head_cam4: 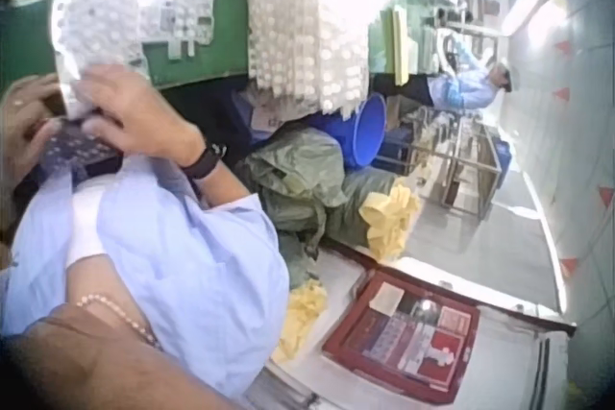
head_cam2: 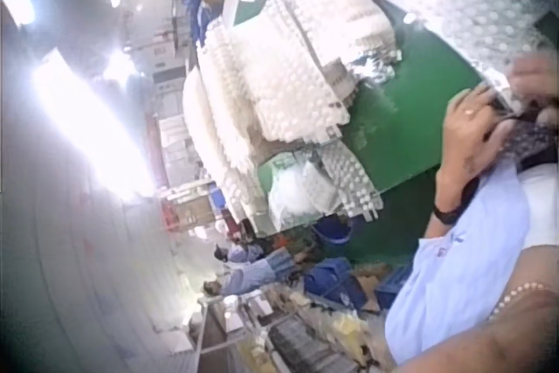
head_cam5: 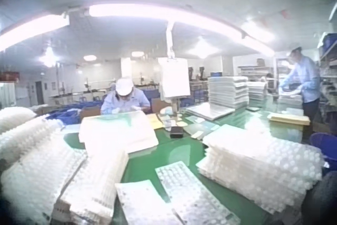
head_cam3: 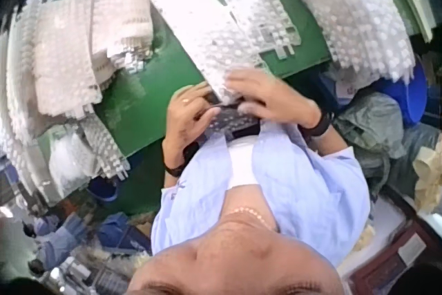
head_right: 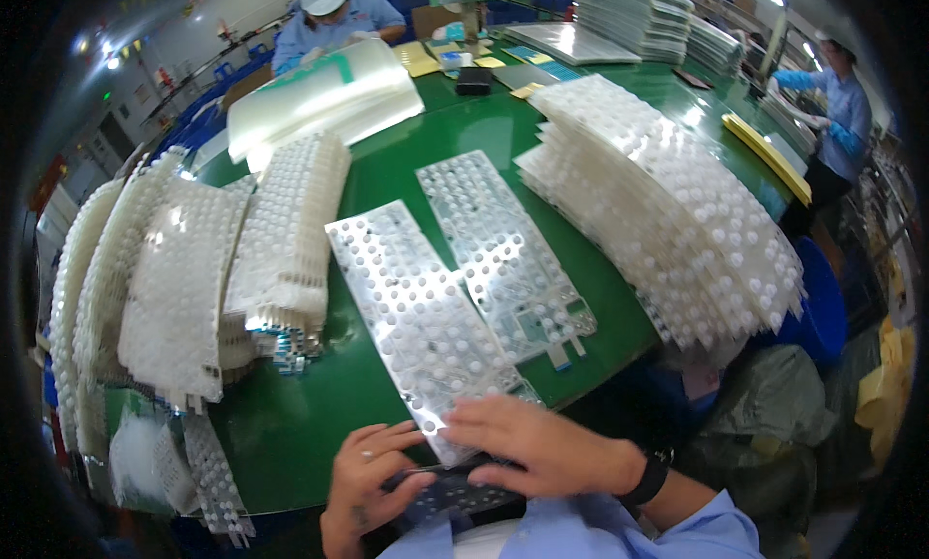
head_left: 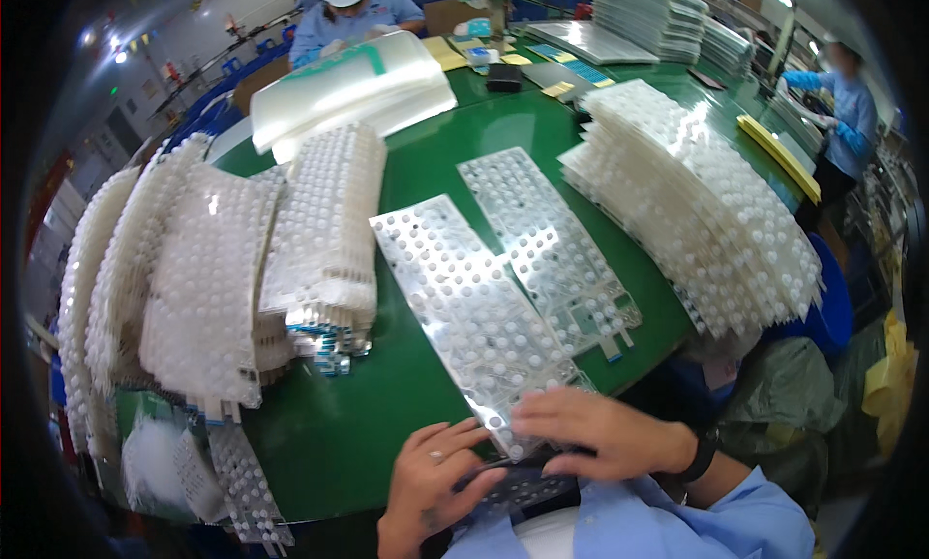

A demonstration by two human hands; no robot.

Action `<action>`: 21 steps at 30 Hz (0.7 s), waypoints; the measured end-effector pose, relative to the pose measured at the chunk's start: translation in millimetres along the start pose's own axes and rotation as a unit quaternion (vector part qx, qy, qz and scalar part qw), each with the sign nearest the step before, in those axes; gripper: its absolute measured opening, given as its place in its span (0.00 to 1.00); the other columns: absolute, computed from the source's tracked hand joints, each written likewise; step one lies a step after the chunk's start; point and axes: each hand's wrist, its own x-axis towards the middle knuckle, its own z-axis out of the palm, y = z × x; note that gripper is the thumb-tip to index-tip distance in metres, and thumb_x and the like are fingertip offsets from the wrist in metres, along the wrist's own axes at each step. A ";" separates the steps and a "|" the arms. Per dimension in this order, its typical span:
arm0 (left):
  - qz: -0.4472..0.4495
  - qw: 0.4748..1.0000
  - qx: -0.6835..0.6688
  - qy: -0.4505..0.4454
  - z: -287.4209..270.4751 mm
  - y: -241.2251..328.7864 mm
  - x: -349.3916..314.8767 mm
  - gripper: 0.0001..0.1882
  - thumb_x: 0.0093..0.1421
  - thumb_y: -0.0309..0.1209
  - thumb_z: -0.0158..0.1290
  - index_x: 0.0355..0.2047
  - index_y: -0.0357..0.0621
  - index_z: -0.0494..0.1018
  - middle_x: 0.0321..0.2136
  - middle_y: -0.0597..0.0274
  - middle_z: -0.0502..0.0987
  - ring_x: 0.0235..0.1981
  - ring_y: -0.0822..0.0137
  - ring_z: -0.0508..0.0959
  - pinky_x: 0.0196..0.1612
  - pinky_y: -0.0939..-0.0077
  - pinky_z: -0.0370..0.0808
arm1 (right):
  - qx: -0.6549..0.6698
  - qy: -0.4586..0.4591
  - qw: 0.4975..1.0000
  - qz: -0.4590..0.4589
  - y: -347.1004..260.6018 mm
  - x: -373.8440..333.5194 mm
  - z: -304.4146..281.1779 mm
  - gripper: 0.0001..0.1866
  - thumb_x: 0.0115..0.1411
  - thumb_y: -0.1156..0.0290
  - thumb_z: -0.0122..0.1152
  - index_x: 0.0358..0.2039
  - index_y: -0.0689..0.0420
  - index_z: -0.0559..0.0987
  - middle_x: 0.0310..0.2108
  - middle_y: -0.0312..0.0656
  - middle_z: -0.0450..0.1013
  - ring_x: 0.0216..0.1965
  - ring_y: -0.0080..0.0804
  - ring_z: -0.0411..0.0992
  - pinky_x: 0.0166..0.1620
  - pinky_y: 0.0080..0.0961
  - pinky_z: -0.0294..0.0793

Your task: The recorder is assembling keyboard components by manually pressing or fitting small white plastic parts into a circuit board sheet.

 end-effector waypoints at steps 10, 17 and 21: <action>0.014 0.992 -0.124 -0.024 18.9 12.5 16.9 0.11 0.50 0.27 0.60 0.20 0.38 0.68 0.45 0.47 0.79 0.51 0.48 0.76 0.53 0.56 0.68 | -0.223 0.059 0.969 0.084 83.0 -19.4 -42.9 0.28 0.55 0.63 0.64 0.56 0.54 0.72 0.58 0.43 0.67 0.61 0.44 0.61 0.62 0.40 0.58; -0.018 0.993 -0.109 -0.047 20.8 2.8 14.5 0.11 0.49 0.32 0.63 0.19 0.42 0.73 0.47 0.58 0.80 0.54 0.56 0.75 0.56 0.61 0.66 | 0.017 0.362 0.909 0.207 79.3 -15.4 -42.2 0.13 0.57 0.83 0.52 0.42 0.60 0.78 0.40 0.46 0.77 0.46 0.37 0.75 0.51 0.29 0.72; -0.006 0.990 -0.128 -0.054 26.9 -1.2 20.7 0.11 0.52 0.34 0.62 0.22 0.42 0.74 0.50 0.59 0.77 0.57 0.56 0.72 0.58 0.61 0.63 | -0.040 0.425 0.903 0.058 34.9 7.6 -43.9 0.13 0.53 0.87 0.52 0.36 0.59 0.79 0.39 0.43 0.78 0.46 0.35 0.74 0.51 0.31 0.71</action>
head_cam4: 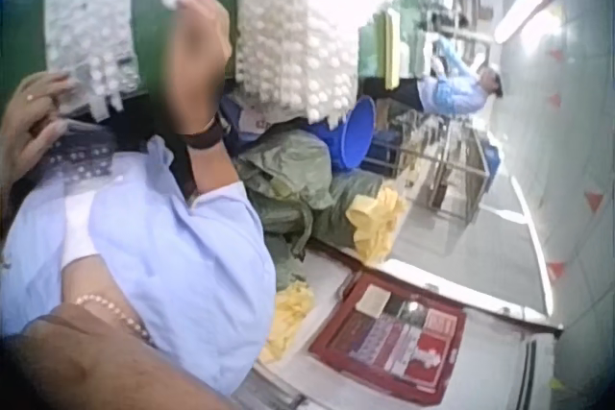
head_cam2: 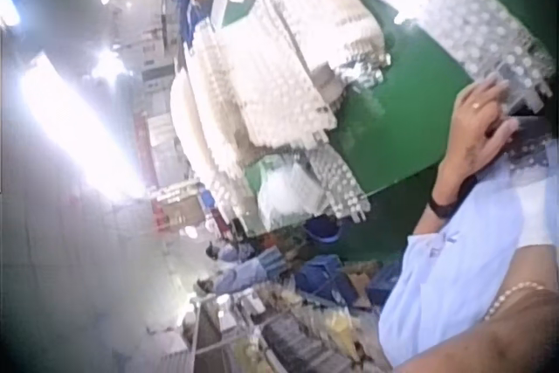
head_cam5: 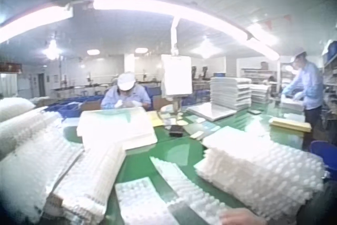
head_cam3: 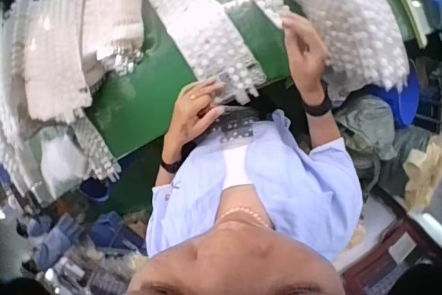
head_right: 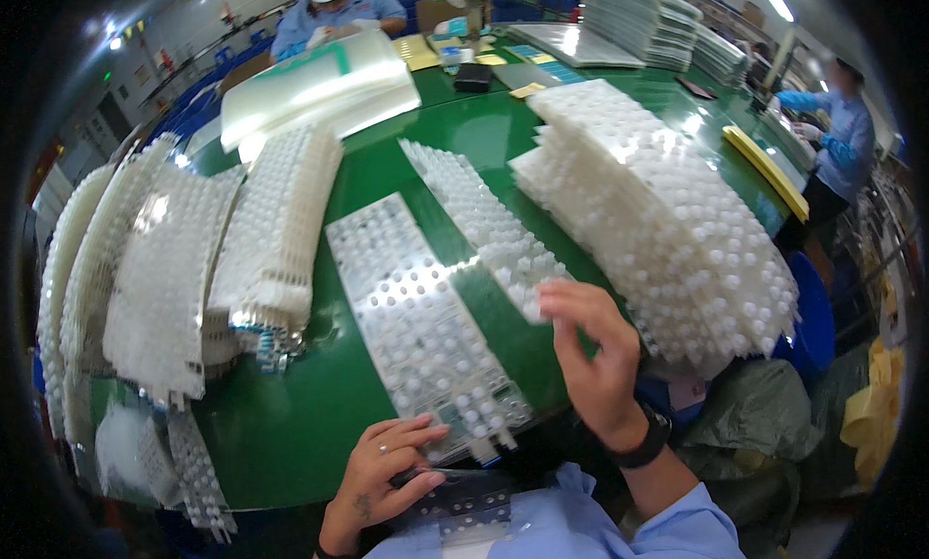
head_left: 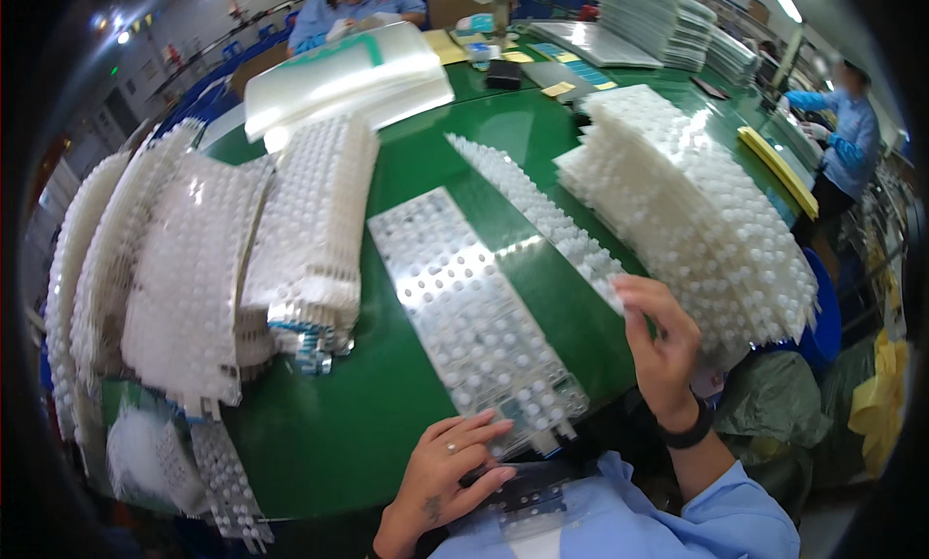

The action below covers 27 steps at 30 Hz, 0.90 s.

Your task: The recorder is assembling keyboard components by manually pressing or fitting small white plastic parts into a circuit board sheet.

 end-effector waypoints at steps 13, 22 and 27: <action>-0.016 0.994 -0.084 0.065 -50.4 4.7 -23.5 0.11 0.46 0.30 0.66 0.18 0.42 0.74 0.28 0.55 0.81 0.32 0.58 0.81 0.34 0.69 0.75 | 0.086 -0.328 0.917 0.210 -23.7 -111.7 -15.5 0.09 0.59 0.66 0.61 0.37 0.58 0.79 0.39 0.42 0.75 0.43 0.31 0.73 0.46 0.30 0.72; 0.080 0.974 -0.092 -0.193 -2.3 3.8 18.1 0.14 0.54 0.37 0.62 0.21 0.42 0.73 0.48 0.58 0.78 0.58 0.50 0.70 0.55 0.60 0.68 | 0.174 -0.198 0.822 0.504 -8.4 -122.6 -1.2 0.18 0.64 0.55 0.57 0.35 0.59 0.78 0.27 0.37 0.74 0.29 0.20 0.72 0.31 0.19 0.70; 0.033 0.991 -0.120 -0.045 -11.3 34.5 4.5 0.11 0.53 0.30 0.60 0.20 0.36 0.72 0.44 0.49 0.80 0.53 0.50 0.75 0.53 0.59 0.69 | 0.058 -0.114 0.974 0.186 -41.2 -83.7 -21.8 0.11 0.61 0.75 0.56 0.43 0.66 0.78 0.39 0.45 0.78 0.40 0.25 0.75 0.44 0.24 0.74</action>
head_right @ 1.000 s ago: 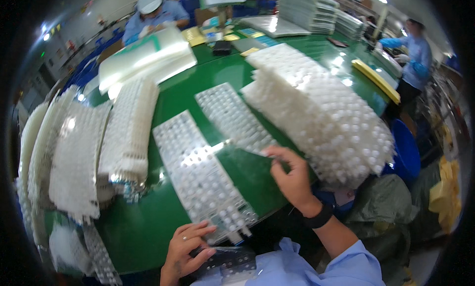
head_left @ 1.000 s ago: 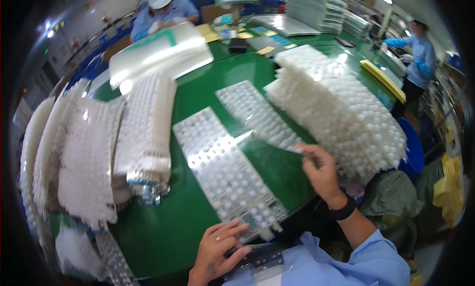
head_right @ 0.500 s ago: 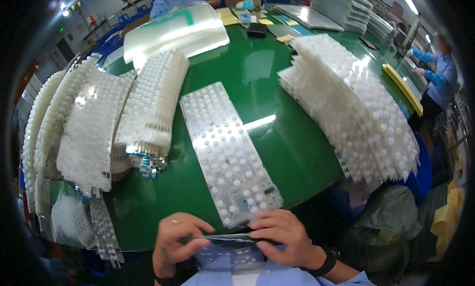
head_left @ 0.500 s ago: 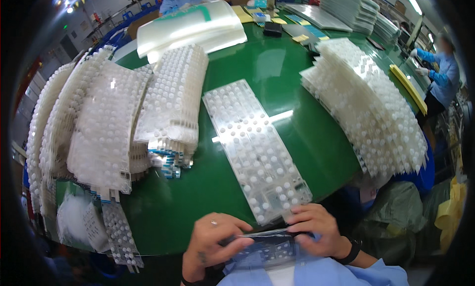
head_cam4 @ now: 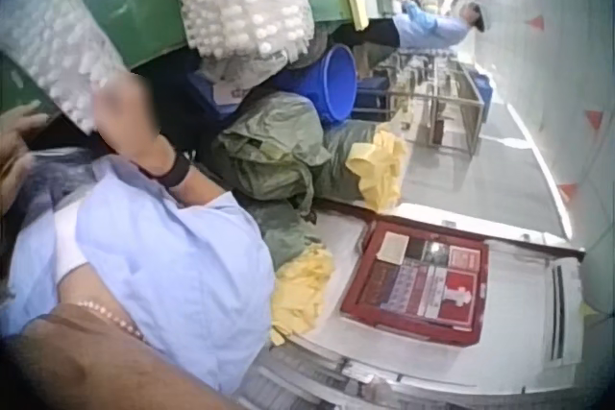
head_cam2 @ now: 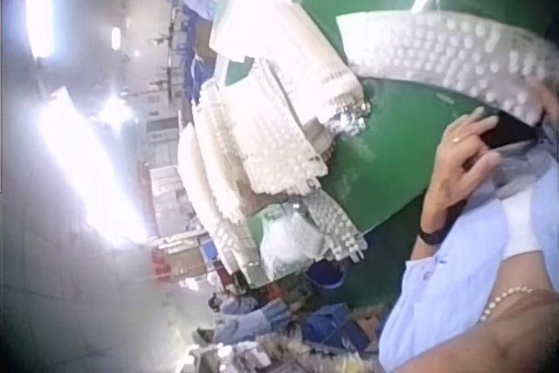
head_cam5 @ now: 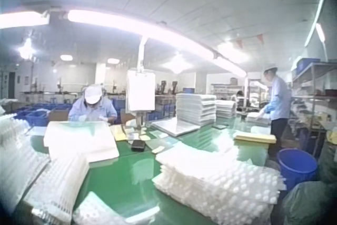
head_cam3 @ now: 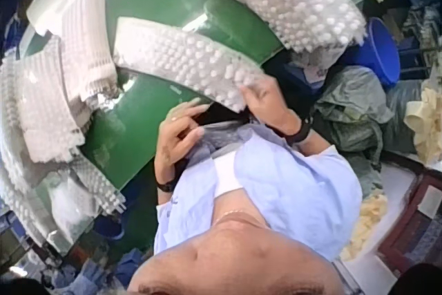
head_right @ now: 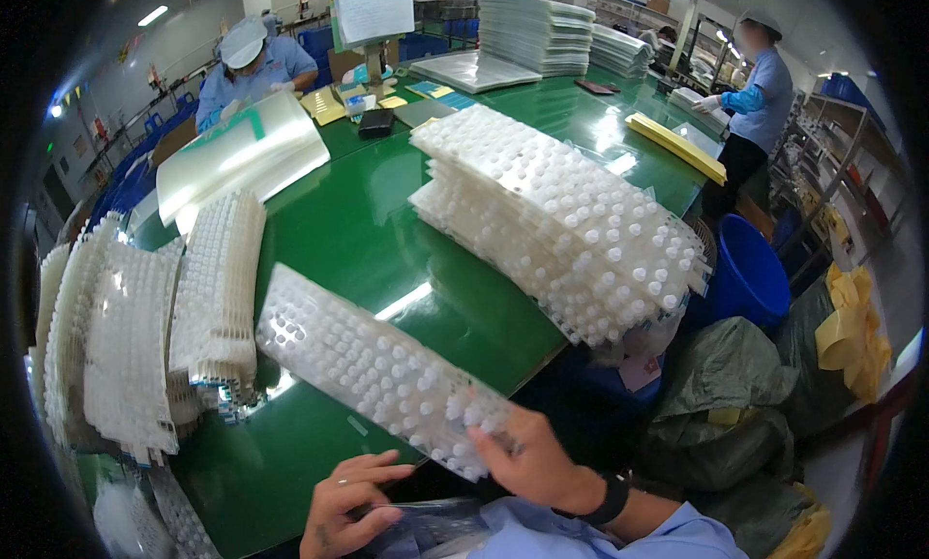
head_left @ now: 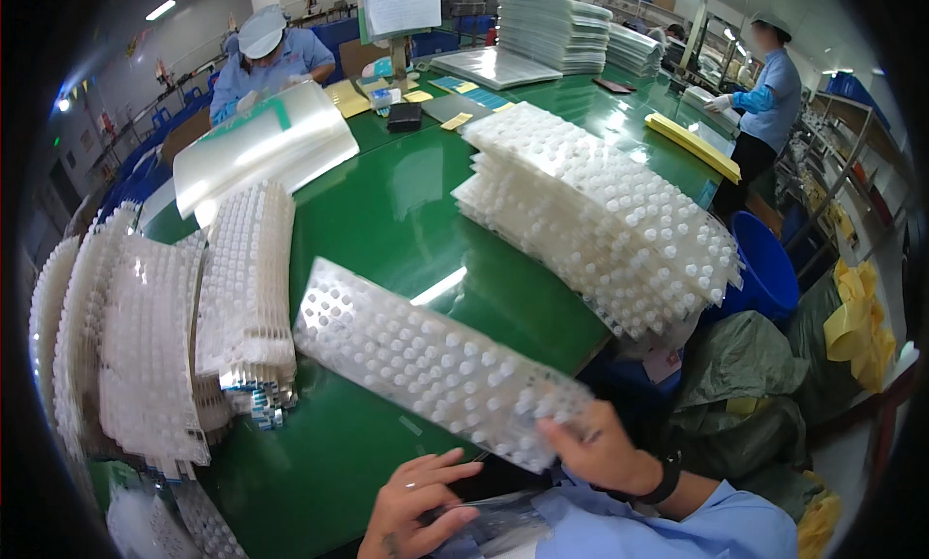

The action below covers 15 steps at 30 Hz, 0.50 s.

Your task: The recorder is assembling keyboard components by manually pressing or fitting small white plastic parts into a circuit board sheet.

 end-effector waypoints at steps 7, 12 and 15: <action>-0.038 0.982 -0.023 0.185 -30.6 -6.4 -44.7 0.14 0.59 0.31 0.55 0.21 0.35 0.70 0.42 0.42 0.79 0.48 0.55 0.76 0.49 0.65 0.69 | 0.026 0.278 0.960 0.031 -86.0 30.5 -108.7 0.18 0.58 0.69 0.61 0.47 0.64 0.78 0.43 0.42 0.77 0.41 0.27 0.75 0.45 0.26 0.74; -0.056 0.974 -0.035 0.218 -27.0 -20.3 -42.0 0.14 0.61 0.31 0.55 0.22 0.35 0.70 0.43 0.43 0.78 0.47 0.58 0.75 0.48 0.68 0.69 | 0.079 0.285 0.955 -0.011 -73.9 53.0 -200.6 0.17 0.62 0.72 0.56 0.51 0.62 0.73 0.44 0.40 0.75 0.41 0.26 0.74 0.44 0.22 0.74; -0.080 0.970 -0.018 0.229 -30.3 -23.5 -38.9 0.12 0.57 0.32 0.56 0.22 0.36 0.72 0.43 0.45 0.79 0.48 0.54 0.76 0.50 0.63 0.69 | -0.019 0.247 0.968 0.044 -46.1 55.2 -229.7 0.23 0.62 0.69 0.59 0.56 0.61 0.69 0.48 0.42 0.73 0.47 0.29 0.72 0.50 0.26 0.72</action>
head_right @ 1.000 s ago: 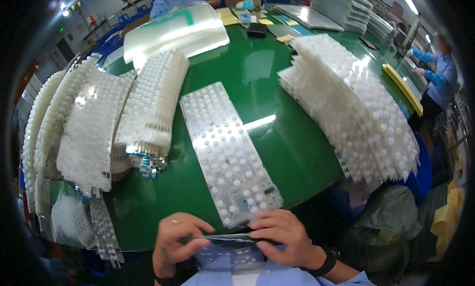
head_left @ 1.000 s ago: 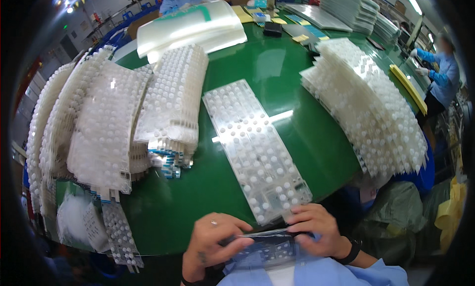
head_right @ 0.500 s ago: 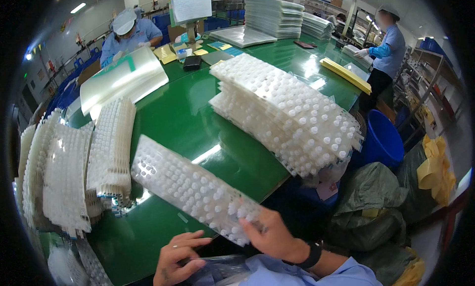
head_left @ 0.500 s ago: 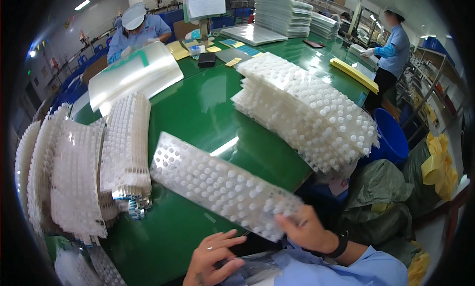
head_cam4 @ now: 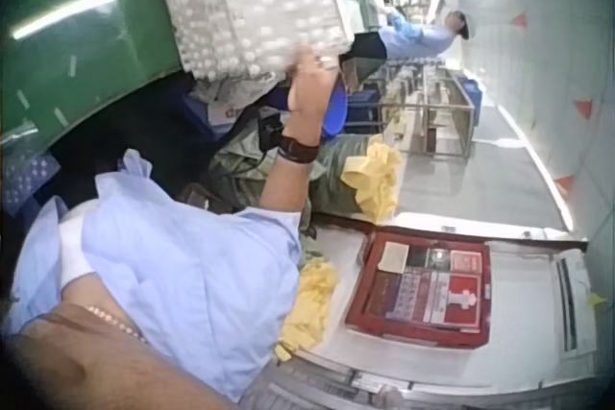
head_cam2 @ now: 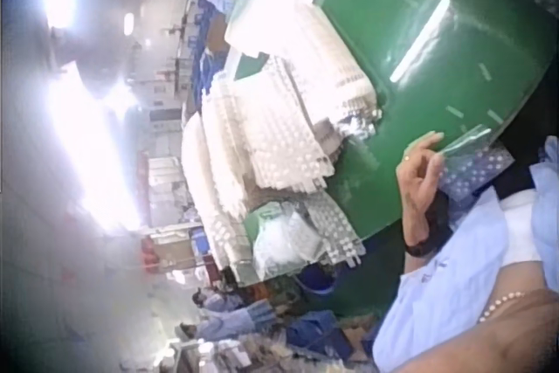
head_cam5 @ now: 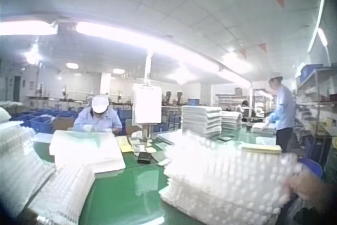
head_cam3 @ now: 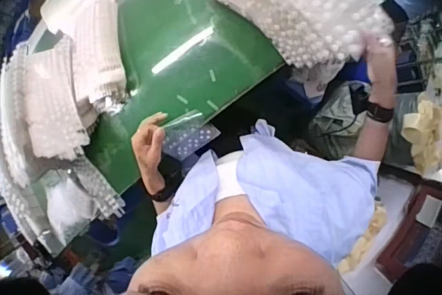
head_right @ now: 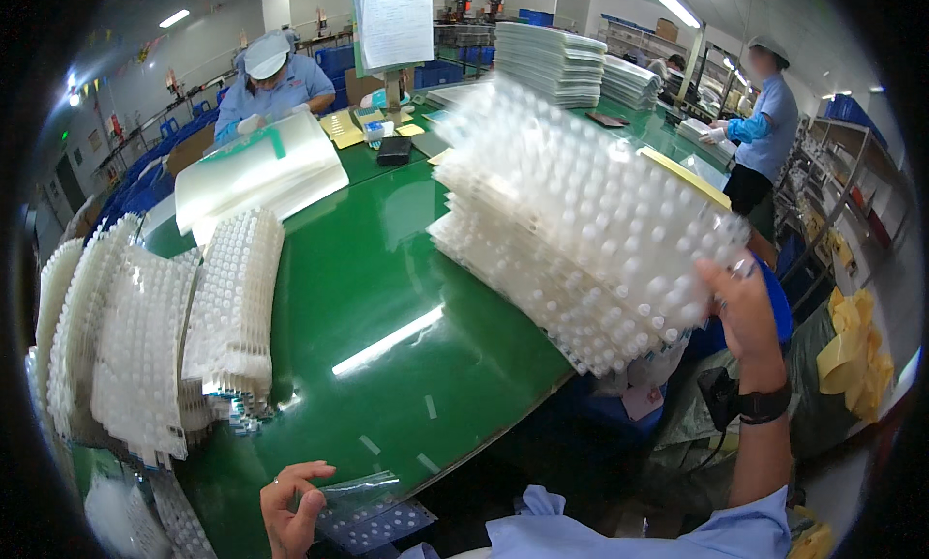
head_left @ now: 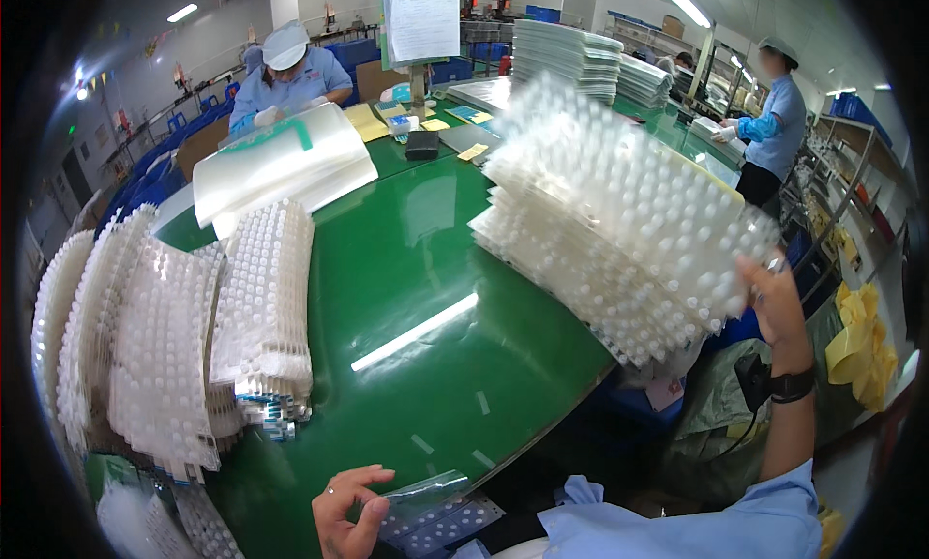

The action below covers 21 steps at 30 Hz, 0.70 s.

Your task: The recorder is assembling keyboard components by manually pressing or fitting small white plastic parts into a circuit board sheet.

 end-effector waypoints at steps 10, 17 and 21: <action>0.023 0.995 0.097 -0.028 -6.3 -11.2 12.3 0.10 0.53 0.31 0.61 0.20 0.40 0.74 0.38 0.58 0.82 0.39 0.59 0.80 0.46 0.67 0.71 | -0.156 -0.047 0.896 -0.412 -61.2 -88.1 163.0 0.23 0.60 0.66 0.53 0.53 0.66 0.69 0.53 0.52 0.68 0.55 0.43 0.66 0.59 0.38 0.61; 0.092 0.986 0.137 -0.029 -6.8 -20.5 -6.5 0.11 0.55 0.34 0.60 0.25 0.39 0.75 0.34 0.61 0.81 0.38 0.59 0.79 0.46 0.66 0.71 | 0.014 -0.432 0.767 -0.474 -66.1 -85.3 444.6 0.16 0.52 0.66 0.65 0.36 0.63 0.77 0.39 0.51 0.74 0.44 0.50 0.70 0.47 0.41 0.69; 0.101 0.984 0.146 -0.025 -6.1 -25.2 -9.1 0.11 0.56 0.35 0.60 0.27 0.39 0.76 0.34 0.60 0.80 0.39 0.60 0.78 0.46 0.66 0.71 | -0.219 -0.428 0.725 -0.492 -60.9 -102.9 513.9 0.21 0.53 0.63 0.66 0.42 0.65 0.76 0.44 0.51 0.74 0.48 0.49 0.70 0.49 0.38 0.71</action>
